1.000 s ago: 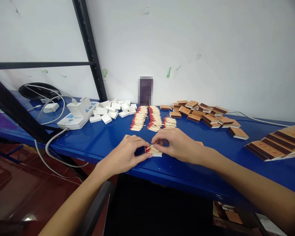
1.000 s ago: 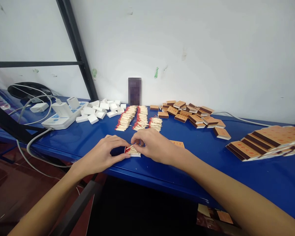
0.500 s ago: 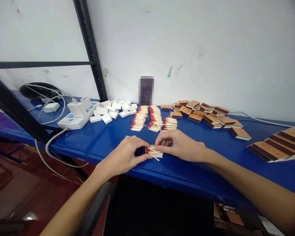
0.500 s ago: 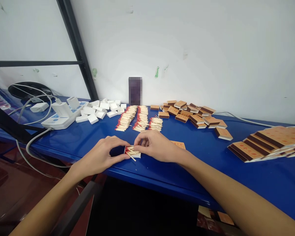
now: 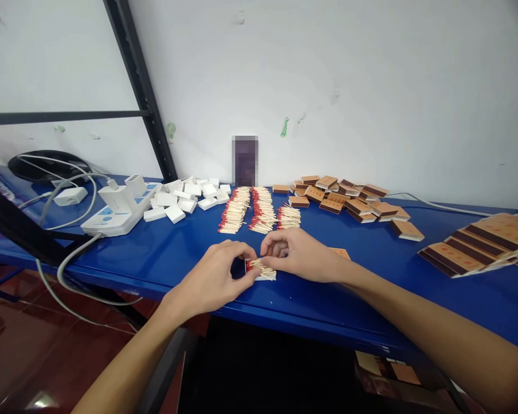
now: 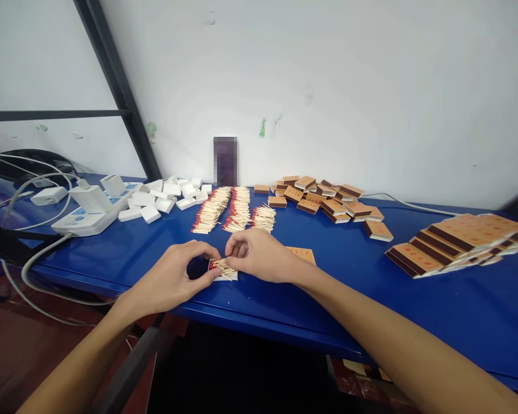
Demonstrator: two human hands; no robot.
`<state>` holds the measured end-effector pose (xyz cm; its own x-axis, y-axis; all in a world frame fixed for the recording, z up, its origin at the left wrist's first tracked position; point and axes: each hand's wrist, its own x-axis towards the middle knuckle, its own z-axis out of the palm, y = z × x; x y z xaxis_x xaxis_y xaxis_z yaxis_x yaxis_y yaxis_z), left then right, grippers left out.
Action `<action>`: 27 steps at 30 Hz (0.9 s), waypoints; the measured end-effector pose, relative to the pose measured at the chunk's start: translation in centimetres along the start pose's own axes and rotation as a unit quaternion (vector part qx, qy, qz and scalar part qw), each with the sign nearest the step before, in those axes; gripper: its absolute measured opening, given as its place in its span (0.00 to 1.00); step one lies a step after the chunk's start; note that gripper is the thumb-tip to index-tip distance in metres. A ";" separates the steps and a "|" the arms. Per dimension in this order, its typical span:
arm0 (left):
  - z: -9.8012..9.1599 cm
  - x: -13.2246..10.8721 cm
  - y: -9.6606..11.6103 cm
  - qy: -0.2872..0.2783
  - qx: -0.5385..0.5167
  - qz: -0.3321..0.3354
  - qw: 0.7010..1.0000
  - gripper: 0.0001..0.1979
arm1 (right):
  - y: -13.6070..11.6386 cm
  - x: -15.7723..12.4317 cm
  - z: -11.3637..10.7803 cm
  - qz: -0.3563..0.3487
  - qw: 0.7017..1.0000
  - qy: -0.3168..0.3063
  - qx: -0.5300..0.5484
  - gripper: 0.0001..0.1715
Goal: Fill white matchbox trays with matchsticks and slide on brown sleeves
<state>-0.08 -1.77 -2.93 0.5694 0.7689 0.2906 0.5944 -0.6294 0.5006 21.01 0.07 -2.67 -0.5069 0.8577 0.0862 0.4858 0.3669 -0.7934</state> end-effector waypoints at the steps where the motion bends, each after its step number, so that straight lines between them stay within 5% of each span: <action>1: 0.1 0.1 0.2 0.003 -0.002 -0.004 1.000 0.07 | 0.0 0.0 0.0 0.001 1.000 -0.002 0.010 0.04; 17: 0.7 0.1 -0.4 0.046 0.009 -0.007 0.999 0.07 | -0.2 -0.8 -0.2 -0.019 0.999 -0.023 0.021 0.06; 23: 0.5 -0.6 -0.5 0.080 -0.010 0.070 0.994 0.09 | -0.5 -1.2 0.0 -0.034 0.999 -0.026 -0.010 0.07; 27: 0.4 -1.0 -0.1 0.042 0.000 0.091 0.995 0.08 | -0.4 -1.2 0.2 -0.047 0.999 -0.019 -0.014 0.06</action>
<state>-0.49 -2.50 -3.61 0.6183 0.6483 0.4443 0.4858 -0.7597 0.4323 21.28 -1.19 -2.58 -0.5772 0.8052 0.1356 0.4551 0.4551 -0.7653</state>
